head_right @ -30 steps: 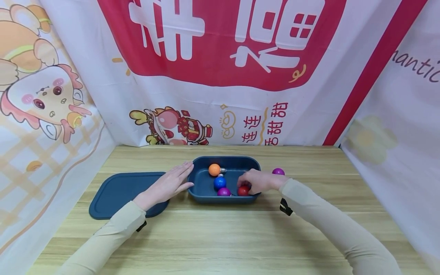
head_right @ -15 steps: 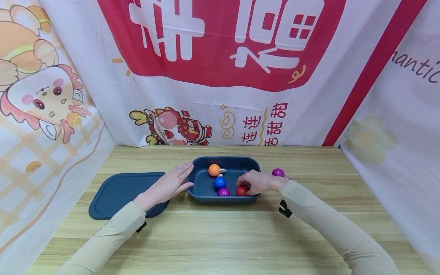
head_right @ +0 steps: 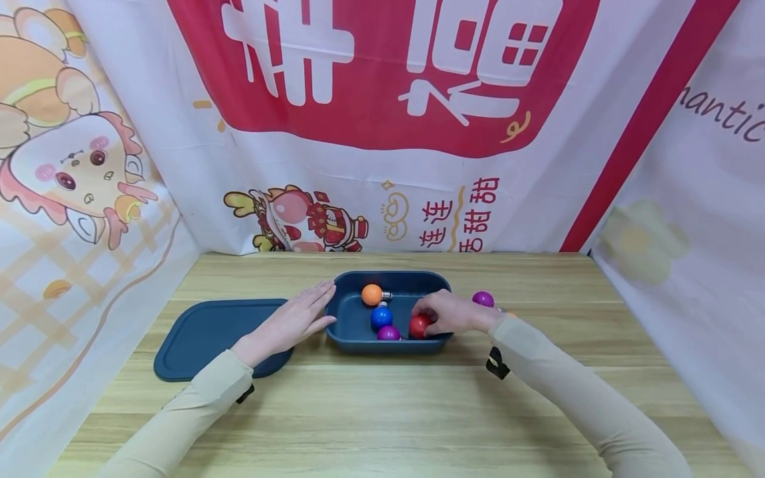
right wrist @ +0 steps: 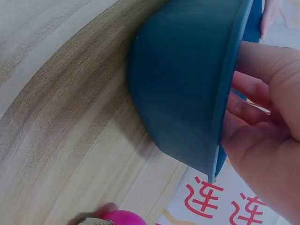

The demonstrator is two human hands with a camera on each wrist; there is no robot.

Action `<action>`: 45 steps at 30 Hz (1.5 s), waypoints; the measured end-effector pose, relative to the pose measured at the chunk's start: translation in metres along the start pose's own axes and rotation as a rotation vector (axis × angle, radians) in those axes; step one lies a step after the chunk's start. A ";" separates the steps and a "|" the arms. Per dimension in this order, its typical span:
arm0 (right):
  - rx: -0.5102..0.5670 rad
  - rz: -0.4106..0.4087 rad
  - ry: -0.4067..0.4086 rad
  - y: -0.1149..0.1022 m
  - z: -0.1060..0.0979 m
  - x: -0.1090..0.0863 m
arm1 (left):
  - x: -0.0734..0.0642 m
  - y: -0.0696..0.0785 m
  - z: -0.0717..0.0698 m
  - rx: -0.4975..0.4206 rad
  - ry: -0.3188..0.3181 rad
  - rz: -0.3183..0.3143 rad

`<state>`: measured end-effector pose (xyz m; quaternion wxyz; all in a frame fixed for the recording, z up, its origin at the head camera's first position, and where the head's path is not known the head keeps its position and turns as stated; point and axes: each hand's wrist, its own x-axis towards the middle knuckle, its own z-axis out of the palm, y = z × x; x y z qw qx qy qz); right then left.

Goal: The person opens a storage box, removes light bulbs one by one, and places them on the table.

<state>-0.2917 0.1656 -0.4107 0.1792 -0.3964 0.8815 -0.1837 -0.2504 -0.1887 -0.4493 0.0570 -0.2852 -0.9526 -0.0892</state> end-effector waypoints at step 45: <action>0.223 0.391 0.431 0.044 -0.050 -0.070 | 0.000 -0.001 0.003 -0.014 0.034 0.005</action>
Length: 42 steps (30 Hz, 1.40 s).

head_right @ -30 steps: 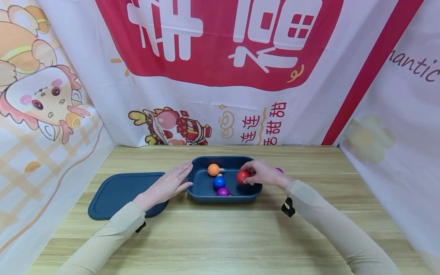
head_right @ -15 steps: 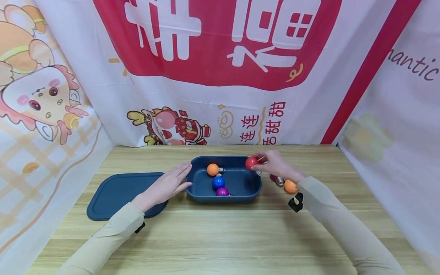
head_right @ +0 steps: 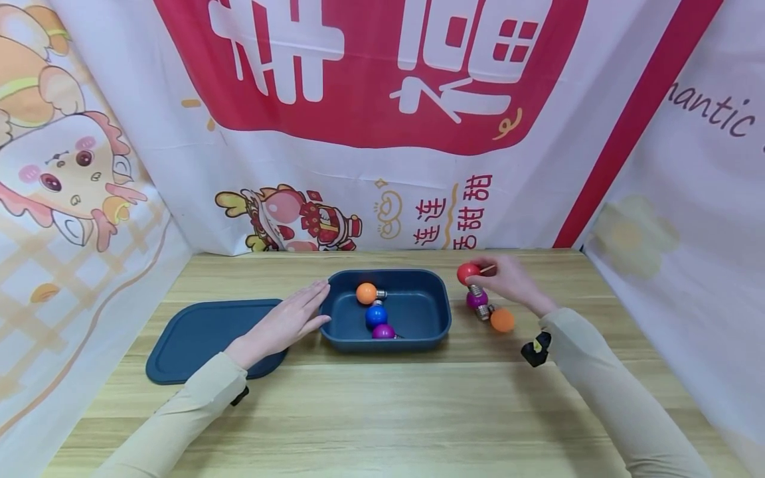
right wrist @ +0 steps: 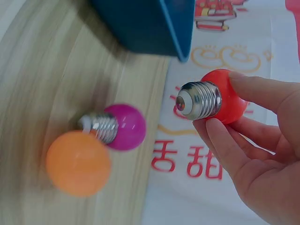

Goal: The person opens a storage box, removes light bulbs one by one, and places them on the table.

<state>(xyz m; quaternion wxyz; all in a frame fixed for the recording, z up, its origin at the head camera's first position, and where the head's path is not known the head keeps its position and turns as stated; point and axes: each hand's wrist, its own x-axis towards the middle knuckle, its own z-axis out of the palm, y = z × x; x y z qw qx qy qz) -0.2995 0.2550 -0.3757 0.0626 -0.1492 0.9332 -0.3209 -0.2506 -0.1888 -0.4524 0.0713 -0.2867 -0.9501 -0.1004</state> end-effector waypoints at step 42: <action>-0.190 0.221 -0.059 0.094 -0.011 -0.033 | 0.000 0.001 -0.002 0.005 0.015 0.017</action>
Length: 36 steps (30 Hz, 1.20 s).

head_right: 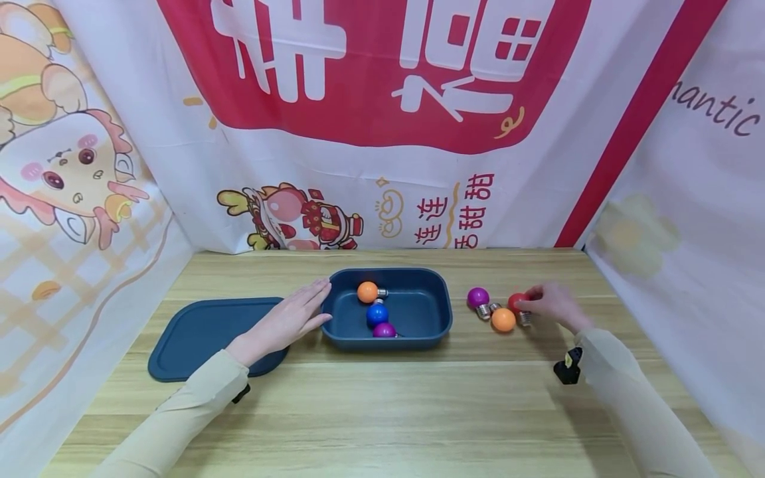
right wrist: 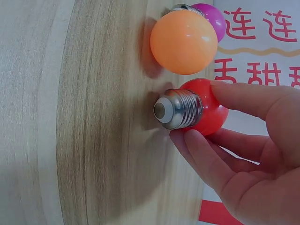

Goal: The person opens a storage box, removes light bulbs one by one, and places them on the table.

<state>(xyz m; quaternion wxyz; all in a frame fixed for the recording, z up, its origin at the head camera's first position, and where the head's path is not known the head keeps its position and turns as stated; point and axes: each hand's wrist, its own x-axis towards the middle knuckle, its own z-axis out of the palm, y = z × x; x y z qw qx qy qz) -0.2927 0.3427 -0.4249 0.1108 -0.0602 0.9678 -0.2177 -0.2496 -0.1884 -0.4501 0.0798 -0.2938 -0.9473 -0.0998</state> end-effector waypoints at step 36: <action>0.028 0.003 -0.046 -0.002 0.004 0.002 | 0.001 0.000 -0.001 -0.003 -0.011 -0.012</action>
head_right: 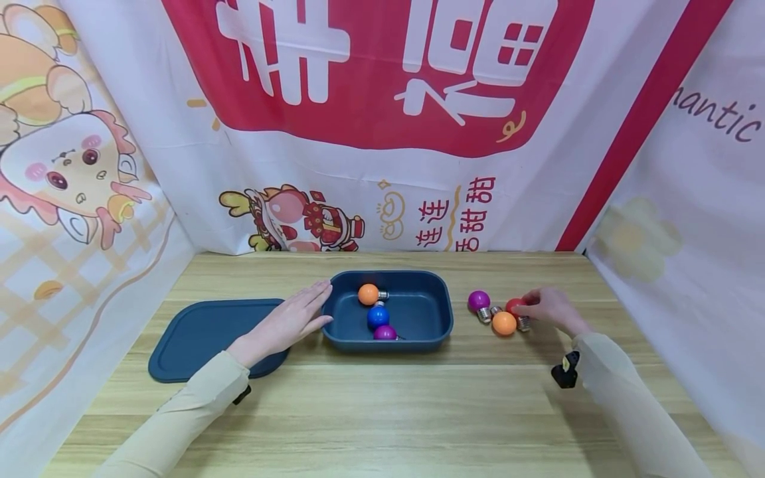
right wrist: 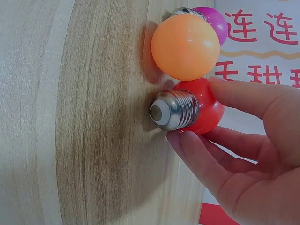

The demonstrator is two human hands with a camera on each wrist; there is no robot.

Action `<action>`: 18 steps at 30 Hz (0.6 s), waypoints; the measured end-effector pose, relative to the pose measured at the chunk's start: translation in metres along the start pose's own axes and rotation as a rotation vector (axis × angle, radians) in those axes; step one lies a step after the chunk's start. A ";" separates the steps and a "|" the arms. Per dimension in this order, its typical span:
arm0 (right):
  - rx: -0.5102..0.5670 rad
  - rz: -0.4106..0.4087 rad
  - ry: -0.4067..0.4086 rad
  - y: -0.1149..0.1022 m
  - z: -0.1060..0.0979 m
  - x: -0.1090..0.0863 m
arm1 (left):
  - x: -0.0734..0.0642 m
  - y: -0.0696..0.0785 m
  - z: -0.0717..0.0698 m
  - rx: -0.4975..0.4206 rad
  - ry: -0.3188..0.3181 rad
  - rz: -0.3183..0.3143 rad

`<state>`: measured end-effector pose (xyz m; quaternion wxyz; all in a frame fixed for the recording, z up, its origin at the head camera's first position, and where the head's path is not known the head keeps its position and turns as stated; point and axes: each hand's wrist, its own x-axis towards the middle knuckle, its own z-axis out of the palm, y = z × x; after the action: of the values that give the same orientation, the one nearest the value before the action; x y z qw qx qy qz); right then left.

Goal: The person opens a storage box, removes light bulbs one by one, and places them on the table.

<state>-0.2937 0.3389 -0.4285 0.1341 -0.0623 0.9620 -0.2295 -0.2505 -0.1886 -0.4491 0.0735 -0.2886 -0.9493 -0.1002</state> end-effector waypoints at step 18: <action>-0.014 0.017 0.001 0.002 -0.006 -0.005 | -0.001 0.001 0.000 -0.010 -0.022 -0.022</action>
<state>-0.2909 0.3439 -0.4227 0.1351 -0.0549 0.9642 -0.2215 -0.2497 -0.1883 -0.4489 0.0602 -0.2795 -0.9527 -0.1027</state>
